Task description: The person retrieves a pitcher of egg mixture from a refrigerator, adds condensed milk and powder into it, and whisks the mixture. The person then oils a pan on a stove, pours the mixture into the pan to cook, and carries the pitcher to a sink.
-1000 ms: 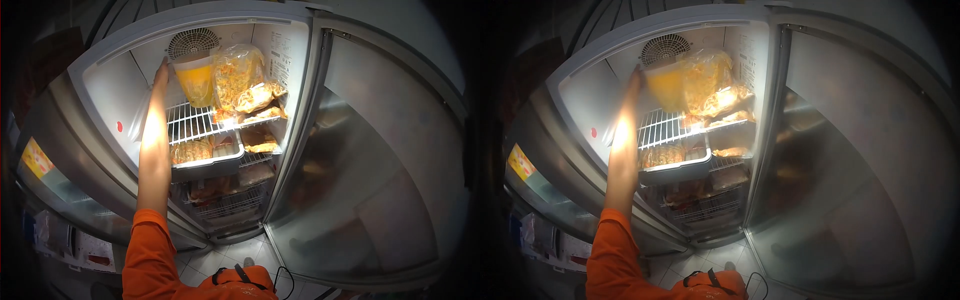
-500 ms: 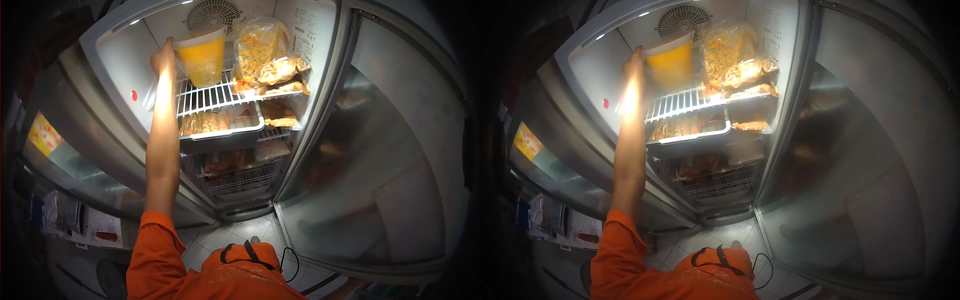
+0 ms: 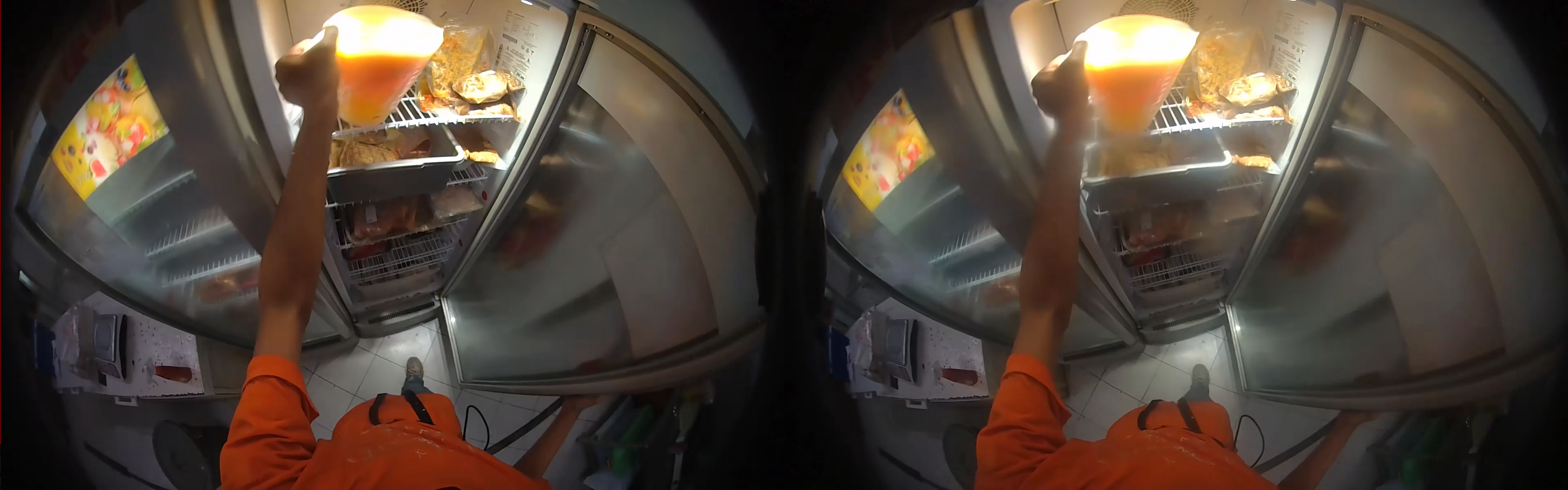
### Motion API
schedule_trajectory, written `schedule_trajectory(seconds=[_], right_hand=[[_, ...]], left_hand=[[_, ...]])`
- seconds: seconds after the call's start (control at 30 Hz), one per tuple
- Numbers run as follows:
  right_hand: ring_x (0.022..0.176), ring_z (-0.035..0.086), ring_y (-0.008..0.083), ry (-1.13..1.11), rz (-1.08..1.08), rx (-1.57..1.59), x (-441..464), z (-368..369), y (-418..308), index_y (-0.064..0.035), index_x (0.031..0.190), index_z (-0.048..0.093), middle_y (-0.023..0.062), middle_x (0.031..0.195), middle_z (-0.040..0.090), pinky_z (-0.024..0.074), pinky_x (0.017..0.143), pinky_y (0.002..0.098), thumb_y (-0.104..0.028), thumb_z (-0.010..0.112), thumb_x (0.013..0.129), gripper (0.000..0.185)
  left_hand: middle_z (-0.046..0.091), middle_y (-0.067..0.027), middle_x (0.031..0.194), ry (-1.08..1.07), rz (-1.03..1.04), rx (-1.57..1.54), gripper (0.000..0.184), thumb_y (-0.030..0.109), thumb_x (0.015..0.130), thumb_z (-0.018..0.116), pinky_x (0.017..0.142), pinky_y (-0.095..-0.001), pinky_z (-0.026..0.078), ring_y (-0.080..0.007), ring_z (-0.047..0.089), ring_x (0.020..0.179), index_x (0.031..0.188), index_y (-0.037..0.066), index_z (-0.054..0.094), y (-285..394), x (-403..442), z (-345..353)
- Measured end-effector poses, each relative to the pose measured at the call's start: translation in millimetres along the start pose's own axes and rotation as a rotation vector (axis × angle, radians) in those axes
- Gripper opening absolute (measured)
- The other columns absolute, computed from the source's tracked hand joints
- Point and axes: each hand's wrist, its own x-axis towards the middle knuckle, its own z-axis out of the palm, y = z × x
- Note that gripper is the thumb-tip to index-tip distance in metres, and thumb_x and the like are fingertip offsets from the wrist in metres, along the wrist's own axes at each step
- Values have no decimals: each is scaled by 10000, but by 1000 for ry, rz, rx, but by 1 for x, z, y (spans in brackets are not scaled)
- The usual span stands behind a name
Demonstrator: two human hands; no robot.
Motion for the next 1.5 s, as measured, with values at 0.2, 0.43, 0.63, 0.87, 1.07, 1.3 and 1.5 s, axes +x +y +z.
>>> schedule_trajectory(seconds=[0.2,0.43,0.63,0.87,1.07,1.3,1.5], right_hand=[[1144,538,282,79,-83,-372,-69,85,12,-46,1281,512,109,1242,563,407,1015,430,-555,438,947,613],[1292,425,273,296,-92,-384,-162,180,68,-75,1461,302,131,1390,442,319,1113,414,-497,337,1016,614],[1120,510,250,-394,-99,-730,-196,204,122,21,1350,445,130,1208,545,394,963,385,-375,340,1045,510],[1077,580,413,-833,60,-782,-219,369,147,-58,1264,478,205,1179,584,456,890,472,-473,454,990,498],[1106,578,298,-922,-188,-724,-206,406,250,-15,1298,474,181,1180,584,462,930,403,-450,535,971,547],[1021,594,178,-889,758,-156,-168,186,98,-13,1261,566,83,1106,647,460,917,329,-650,178,997,791],[1252,488,253,-475,776,-619,-217,-116,-179,-118,1397,493,135,1303,569,390,1039,417,-707,113,962,825]], left_hand=[[462,-71,510,-225,-130,-356,506,414,795,688,389,-401,373,-203,434,409,588,-23,538,54,-37,-92],[518,23,646,-298,-221,-513,341,275,780,768,554,-317,373,-91,430,592,701,-34,646,-5,-77,-219],[585,-13,682,-256,-197,-311,249,219,874,665,548,-278,391,-94,499,607,842,-26,640,-96,-151,-399],[567,-25,664,-237,-323,-44,279,190,902,639,558,-258,436,-89,505,606,729,-23,589,-117,-229,-514],[616,-43,727,-332,-358,28,282,201,919,635,580,-262,472,-102,576,647,745,-18,603,-98,-296,-503],[627,-61,784,-469,-494,-174,322,287,934,609,640,-295,490,-147,599,693,785,1,611,-58,-446,-442],[605,-138,1070,-875,-745,-118,432,359,890,627,787,-349,493,-234,604,966,1084,-24,581,-91,-654,-381]])
